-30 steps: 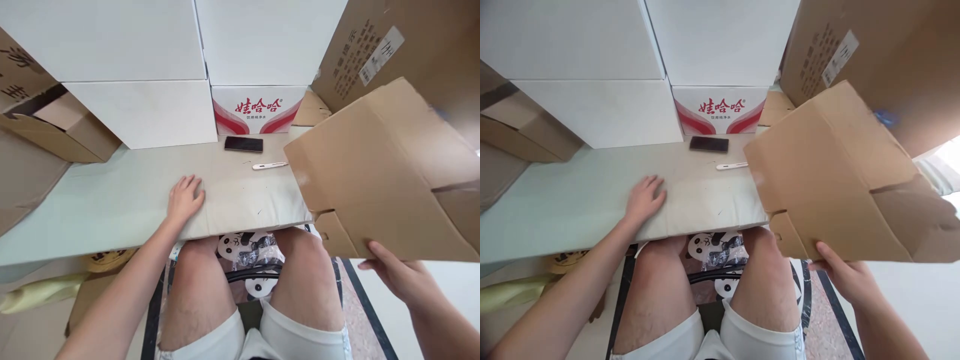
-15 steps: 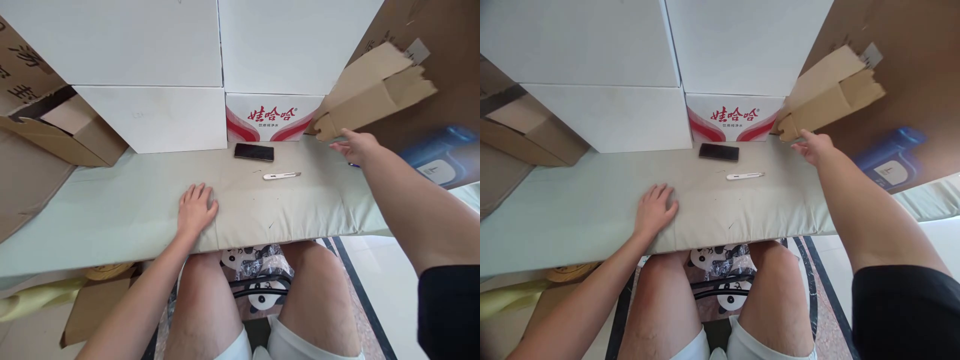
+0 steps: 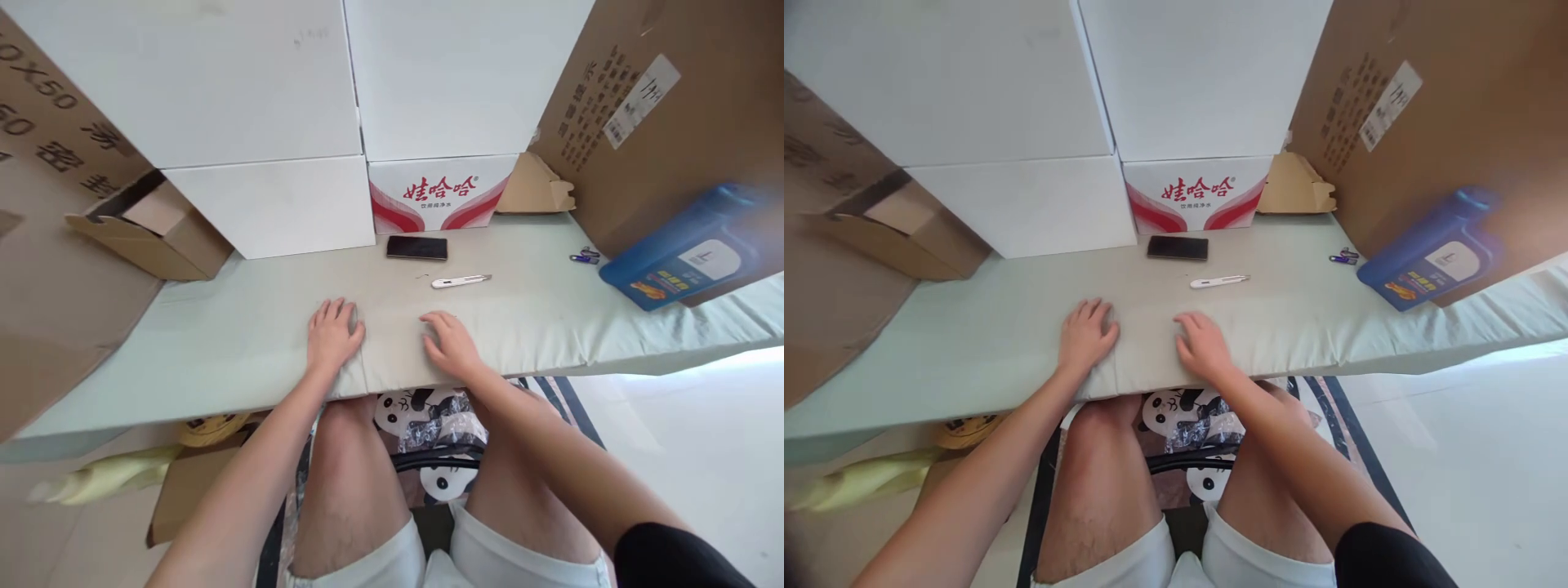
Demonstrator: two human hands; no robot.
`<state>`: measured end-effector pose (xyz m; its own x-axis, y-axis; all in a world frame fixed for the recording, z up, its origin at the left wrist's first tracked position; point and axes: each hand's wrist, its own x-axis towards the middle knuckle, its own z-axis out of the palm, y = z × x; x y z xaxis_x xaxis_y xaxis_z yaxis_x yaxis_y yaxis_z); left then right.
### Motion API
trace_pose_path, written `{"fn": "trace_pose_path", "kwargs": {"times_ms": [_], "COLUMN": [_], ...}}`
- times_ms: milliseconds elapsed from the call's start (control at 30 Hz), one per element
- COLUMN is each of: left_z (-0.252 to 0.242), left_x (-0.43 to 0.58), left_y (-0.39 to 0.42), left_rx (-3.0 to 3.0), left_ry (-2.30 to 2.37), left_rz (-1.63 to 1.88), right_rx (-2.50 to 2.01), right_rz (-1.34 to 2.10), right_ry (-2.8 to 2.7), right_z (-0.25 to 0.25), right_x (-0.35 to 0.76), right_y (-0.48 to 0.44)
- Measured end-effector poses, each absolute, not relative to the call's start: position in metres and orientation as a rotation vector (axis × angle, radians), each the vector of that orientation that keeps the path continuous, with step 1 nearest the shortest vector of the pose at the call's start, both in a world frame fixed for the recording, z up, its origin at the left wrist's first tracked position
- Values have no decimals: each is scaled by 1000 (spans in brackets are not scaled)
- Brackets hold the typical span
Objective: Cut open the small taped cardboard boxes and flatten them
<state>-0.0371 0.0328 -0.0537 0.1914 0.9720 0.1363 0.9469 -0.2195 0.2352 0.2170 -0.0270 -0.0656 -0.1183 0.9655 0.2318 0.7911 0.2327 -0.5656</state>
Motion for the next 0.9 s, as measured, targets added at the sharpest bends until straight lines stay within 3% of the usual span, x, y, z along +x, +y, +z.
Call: {"fn": "trace_pose_path", "kwargs": {"times_ms": [333,700,900], "left_z": [-44,104,116], "left_x": [-67,-238,-255], "left_y": [44,140,157], "left_rx": [2222,1993,1896], "left_ry": [1831,2493,2519], "left_rz": [391,590,545], "right_rx": [-1555,-1622,-1651], "right_rz": [237,72,61], "right_ry": [-2165,-2226,-2217], "right_z": [-75,-77,-77], "right_x": [153,147,147], "right_y": [-22,-26,-25]}}
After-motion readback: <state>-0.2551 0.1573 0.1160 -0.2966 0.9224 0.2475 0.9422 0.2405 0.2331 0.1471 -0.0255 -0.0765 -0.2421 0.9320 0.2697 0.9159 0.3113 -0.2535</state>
